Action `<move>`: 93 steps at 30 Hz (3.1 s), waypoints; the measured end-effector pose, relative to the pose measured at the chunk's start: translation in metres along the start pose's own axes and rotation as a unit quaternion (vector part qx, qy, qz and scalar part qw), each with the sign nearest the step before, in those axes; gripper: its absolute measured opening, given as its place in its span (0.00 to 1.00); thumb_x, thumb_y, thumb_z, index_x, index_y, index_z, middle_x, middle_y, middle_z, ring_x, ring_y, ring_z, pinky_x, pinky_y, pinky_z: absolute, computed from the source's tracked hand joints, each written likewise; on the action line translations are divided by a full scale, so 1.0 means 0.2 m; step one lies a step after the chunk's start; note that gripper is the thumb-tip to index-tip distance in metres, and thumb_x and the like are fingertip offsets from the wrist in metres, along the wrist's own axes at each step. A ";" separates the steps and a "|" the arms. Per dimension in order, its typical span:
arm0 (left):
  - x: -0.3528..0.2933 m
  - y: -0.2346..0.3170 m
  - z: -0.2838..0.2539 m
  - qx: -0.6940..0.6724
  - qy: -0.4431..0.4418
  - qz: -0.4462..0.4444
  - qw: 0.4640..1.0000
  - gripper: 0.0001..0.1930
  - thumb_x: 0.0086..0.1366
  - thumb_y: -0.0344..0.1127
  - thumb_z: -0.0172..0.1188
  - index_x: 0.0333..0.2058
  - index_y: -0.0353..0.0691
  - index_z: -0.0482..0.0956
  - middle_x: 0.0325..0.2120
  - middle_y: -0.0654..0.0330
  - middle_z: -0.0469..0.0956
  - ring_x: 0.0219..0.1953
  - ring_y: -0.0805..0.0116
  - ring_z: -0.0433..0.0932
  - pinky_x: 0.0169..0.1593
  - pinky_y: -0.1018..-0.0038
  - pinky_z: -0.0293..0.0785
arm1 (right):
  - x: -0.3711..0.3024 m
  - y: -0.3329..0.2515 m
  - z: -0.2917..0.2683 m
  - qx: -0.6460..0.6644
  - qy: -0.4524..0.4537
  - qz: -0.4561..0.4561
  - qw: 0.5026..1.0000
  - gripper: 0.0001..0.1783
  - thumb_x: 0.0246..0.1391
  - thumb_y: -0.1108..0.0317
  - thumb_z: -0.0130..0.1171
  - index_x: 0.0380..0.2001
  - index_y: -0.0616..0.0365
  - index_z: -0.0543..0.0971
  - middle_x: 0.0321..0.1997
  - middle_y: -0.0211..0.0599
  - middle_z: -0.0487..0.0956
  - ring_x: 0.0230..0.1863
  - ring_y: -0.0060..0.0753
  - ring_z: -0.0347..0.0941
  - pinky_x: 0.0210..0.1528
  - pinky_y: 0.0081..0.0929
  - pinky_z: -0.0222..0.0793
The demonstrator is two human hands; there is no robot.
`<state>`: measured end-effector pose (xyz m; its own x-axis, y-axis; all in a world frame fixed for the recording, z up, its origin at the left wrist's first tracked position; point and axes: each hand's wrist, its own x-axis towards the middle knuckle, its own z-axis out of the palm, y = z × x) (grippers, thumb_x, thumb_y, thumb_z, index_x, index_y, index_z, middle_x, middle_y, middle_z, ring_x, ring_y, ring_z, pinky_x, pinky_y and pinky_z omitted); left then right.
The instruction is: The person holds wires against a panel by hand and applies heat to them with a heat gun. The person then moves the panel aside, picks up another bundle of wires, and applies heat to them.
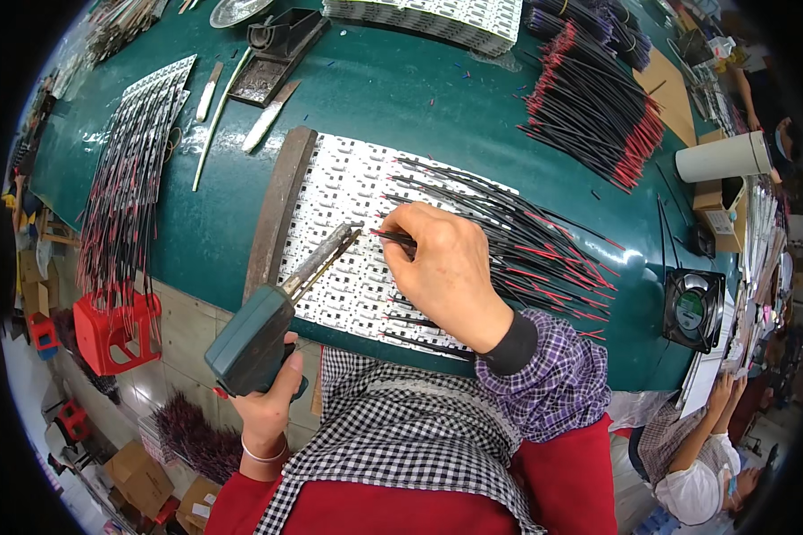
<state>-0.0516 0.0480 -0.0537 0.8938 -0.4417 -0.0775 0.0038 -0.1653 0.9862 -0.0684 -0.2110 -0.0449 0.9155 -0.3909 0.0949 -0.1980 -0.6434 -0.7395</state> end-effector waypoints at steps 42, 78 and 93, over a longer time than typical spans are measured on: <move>0.01 0.04 0.01 0.064 0.038 -0.017 0.997 0.08 0.53 0.24 0.68 0.34 0.31 0.83 0.27 0.57 0.83 0.25 0.70 0.80 0.29 0.75 0.75 | 0.11 0.02 -0.05 0.022 -0.078 -0.005 0.997 0.08 0.49 0.72 0.61 0.26 0.69 0.79 0.25 0.51 0.79 0.26 0.52 0.76 0.33 0.41 0.71; -0.11 -0.05 -0.06 0.002 0.018 0.005 1.000 0.19 0.58 0.17 0.62 0.50 0.29 0.76 0.41 0.54 0.82 0.23 0.79 0.72 0.25 0.82 0.67 | -0.08 -0.03 0.03 0.017 -0.013 -0.016 1.000 0.04 0.48 0.77 0.62 0.31 0.63 0.81 0.29 0.42 0.76 0.26 0.45 0.75 0.30 0.37 0.70; -0.09 -0.02 -0.03 -0.018 0.014 -0.014 1.000 0.19 0.58 0.17 0.62 0.50 0.29 0.76 0.38 0.56 0.81 0.22 0.80 0.72 0.24 0.82 0.67 | -0.05 -0.04 0.01 0.000 -0.011 0.000 1.000 0.04 0.48 0.73 0.62 0.29 0.62 0.81 0.28 0.42 0.80 0.26 0.46 0.78 0.30 0.38 0.71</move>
<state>-0.0651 0.0619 -0.0546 0.9050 -0.4128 -0.1024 0.0454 -0.1457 0.9883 -0.0747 -0.2001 -0.0414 0.9232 -0.3759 0.0797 -0.1981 -0.6434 -0.7395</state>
